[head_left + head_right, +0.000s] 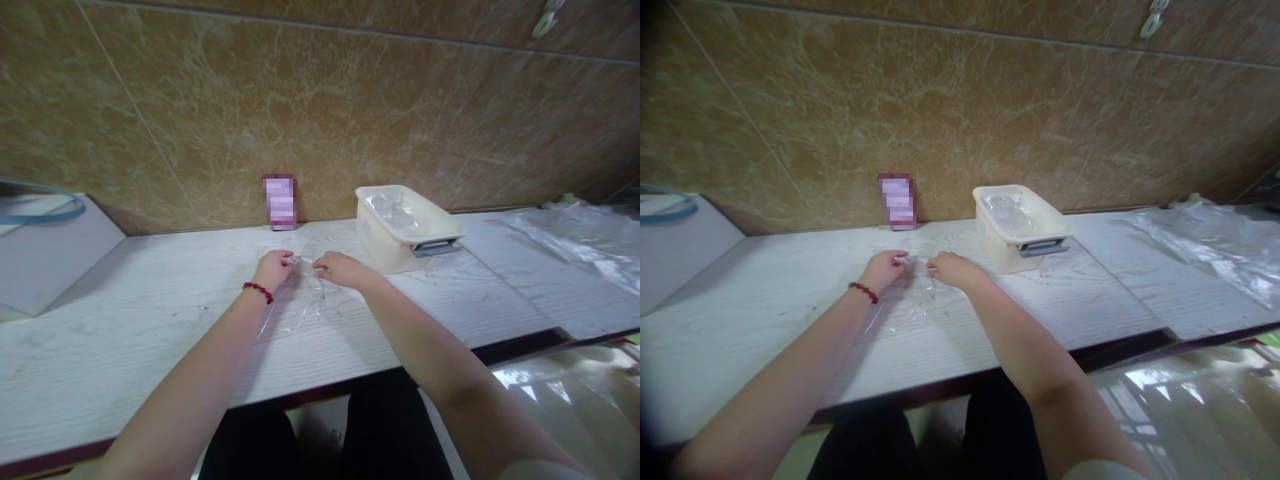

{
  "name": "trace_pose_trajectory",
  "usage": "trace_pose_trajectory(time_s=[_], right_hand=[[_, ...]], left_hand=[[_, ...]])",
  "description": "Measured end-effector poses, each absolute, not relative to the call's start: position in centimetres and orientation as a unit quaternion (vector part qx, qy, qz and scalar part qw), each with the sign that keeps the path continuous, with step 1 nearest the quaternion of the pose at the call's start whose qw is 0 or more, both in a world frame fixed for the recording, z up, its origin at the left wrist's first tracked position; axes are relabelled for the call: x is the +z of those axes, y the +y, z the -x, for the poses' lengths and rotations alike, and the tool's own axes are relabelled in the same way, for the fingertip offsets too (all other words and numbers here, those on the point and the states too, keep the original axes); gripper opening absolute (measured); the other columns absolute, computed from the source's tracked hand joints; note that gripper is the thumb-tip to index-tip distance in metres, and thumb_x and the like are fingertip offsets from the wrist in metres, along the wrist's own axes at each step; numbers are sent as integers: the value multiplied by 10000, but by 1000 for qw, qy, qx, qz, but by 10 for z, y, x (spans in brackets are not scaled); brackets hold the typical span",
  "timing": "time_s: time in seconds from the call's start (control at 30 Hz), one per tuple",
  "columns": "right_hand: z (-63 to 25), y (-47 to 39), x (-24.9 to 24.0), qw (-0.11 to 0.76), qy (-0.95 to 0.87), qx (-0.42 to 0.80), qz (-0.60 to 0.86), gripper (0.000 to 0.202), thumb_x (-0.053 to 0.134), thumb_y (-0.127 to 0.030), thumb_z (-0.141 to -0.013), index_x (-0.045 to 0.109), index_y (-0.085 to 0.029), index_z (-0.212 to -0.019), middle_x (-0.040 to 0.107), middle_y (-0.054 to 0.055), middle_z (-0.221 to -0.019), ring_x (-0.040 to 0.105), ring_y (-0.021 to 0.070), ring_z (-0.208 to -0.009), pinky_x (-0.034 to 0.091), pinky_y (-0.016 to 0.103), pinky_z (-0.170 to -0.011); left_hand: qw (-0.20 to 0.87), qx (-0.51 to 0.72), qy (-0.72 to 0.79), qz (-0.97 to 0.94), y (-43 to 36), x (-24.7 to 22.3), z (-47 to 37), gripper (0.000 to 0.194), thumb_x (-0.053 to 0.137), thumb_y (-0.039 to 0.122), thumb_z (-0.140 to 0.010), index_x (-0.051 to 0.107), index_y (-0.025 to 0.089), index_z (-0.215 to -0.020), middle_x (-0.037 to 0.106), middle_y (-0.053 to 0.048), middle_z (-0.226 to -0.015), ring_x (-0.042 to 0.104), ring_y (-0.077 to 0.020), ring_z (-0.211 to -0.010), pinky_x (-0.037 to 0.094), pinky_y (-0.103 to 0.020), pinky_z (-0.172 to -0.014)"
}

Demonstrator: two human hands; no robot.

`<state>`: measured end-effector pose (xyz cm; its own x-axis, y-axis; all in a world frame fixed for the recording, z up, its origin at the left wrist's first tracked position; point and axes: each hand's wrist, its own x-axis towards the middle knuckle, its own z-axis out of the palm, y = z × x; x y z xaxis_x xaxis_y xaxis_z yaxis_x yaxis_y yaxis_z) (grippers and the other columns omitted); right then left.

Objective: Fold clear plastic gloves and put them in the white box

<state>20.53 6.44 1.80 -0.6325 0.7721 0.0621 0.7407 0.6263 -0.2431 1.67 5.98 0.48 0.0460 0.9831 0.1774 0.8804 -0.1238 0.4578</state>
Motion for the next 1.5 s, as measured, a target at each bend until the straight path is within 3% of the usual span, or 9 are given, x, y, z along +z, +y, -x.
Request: trace_pose_trajectory(time_s=[0.33,0.6,0.87,1.1,1.5], right_hand=[[-204,62,20,88,-894,111,425,313,543,-319,-750,585,-189,-1032,602,77,-893,544,167,-828,379,236,-724],[-205,65,17,97,-898,107,416,348,579,-339,-721,582,-183,-1032,599,75,-882,539,166,-827,382,251,-738],[-205,65,17,107,-891,128,423,365,592,-331,-706,582,-165,-1031,593,81,-884,542,158,-803,392,247,-737],[-206,65,16,102,-887,144,427,389,599,-332,-696,573,-165,-1046,586,82,-905,542,152,-798,397,247,-723],[-206,66,19,82,-891,143,422,396,588,-320,-711,562,-147,-1066,592,85,-932,537,162,-841,391,248,-750]], left_hand=[[102,229,649,-718,59,6,-18,359,492,248,-694,606,150,-1020,628,-78,-983,597,-171,-754,436,-250,-752],[90,211,659,-716,61,6,-17,316,471,232,-716,633,163,-978,663,-67,-868,603,-189,-765,442,-258,-741],[69,202,642,-737,62,2,-15,361,470,198,-699,608,130,-1026,643,-99,-929,591,-217,-820,428,-286,-782],[30,172,640,-748,65,0,-12,365,465,278,-704,620,143,-1006,620,-119,-993,562,-257,-908,417,-316,-796],[-9,121,666,-736,63,3,-11,385,429,346,-719,619,152,-991,611,-92,-1019,545,-227,-930,410,-303,-813]])
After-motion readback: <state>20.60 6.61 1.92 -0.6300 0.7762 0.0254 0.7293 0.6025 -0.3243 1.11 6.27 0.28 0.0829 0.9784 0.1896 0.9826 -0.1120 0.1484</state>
